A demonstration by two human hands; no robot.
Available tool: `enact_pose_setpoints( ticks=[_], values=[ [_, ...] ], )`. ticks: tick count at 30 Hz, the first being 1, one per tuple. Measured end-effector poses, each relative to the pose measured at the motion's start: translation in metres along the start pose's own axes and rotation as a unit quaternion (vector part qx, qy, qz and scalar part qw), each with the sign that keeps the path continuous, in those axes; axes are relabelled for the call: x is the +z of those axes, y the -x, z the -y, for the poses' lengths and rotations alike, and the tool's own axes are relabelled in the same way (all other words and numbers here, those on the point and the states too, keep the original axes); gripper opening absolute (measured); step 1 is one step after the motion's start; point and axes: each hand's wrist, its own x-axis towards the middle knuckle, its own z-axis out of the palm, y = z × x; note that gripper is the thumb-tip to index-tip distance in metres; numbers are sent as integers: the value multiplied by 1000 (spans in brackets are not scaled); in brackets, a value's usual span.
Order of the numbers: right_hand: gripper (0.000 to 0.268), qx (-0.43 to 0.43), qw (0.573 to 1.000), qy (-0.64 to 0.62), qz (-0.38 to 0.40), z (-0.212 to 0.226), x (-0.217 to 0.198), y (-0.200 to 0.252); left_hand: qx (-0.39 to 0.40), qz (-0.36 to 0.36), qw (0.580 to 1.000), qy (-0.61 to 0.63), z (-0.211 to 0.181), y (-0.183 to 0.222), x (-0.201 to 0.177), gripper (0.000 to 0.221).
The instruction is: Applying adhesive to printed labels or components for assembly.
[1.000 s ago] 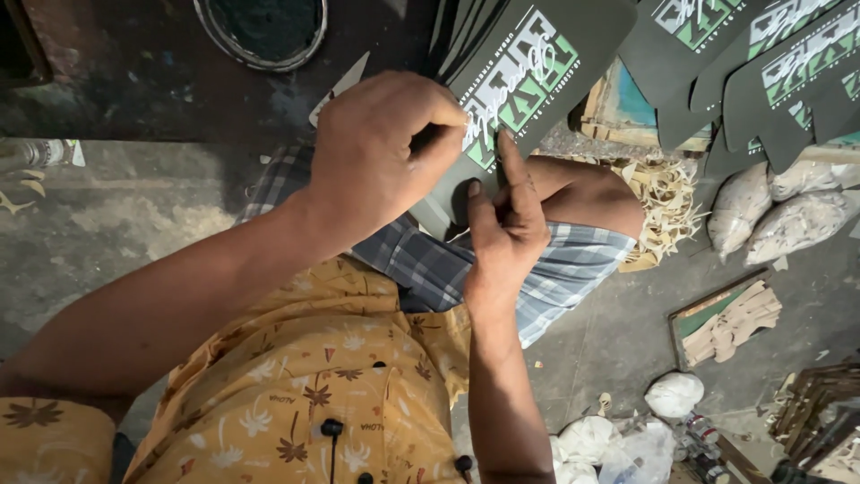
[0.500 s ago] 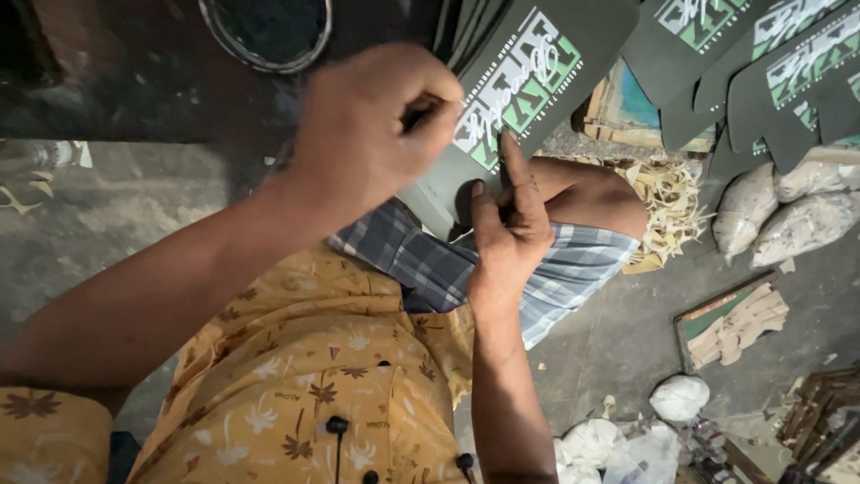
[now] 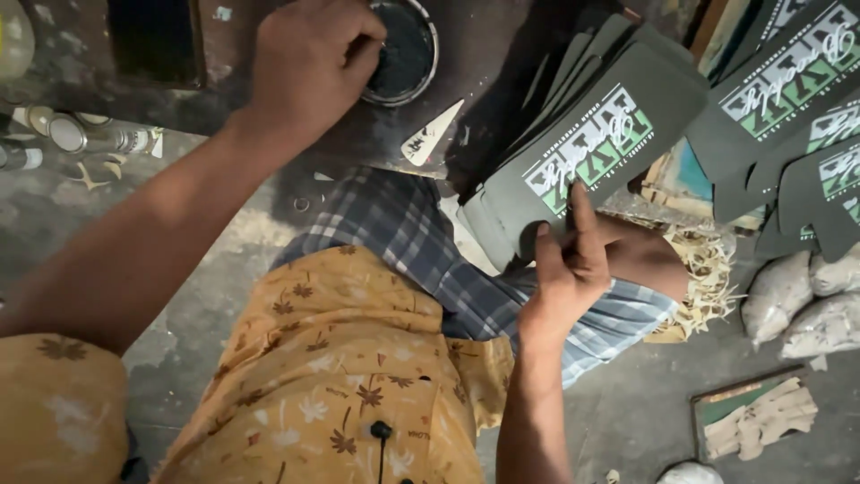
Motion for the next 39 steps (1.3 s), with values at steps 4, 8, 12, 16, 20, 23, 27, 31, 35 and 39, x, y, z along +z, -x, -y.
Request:
enact_pose_setpoints(
  ticks=[4,8,12,16,20,23,27,31,35,39],
  values=[
    [57,-9,1000,-12,1,-3,0,0,17,-31,999,17,5,0,5,18],
    [59,-14,1000,10,-2,-3,0,0,29,-18,999,39,6,2,9,19],
    [59,-25,1000,18,-5,-3,-1,-1,58,-2,998,-17,9,4,14,19],
    [57,3,1000,-11,-8,-3,0,0,68,-8,998,-15,-7,2,7,19],
    [56,19,1000,-6,-8,-3,-2,1,21,21,989,143,-68,-14,2,10],
    [55,26,999,-21,3,-1,-1,2,-34,48,945,321,-113,-27,11,9],
    [55,16,1000,-23,12,-4,-1,3,-49,45,931,359,-134,-37,31,13],
    [54,48,997,-55,15,2,1,4,-39,37,941,333,-138,-42,42,15],
    [53,52,994,-93,28,6,1,4,-23,34,942,334,-138,-45,45,17],
    [55,38,997,-62,28,-1,-1,6,-7,35,955,296,-137,-45,44,21]
  ],
)
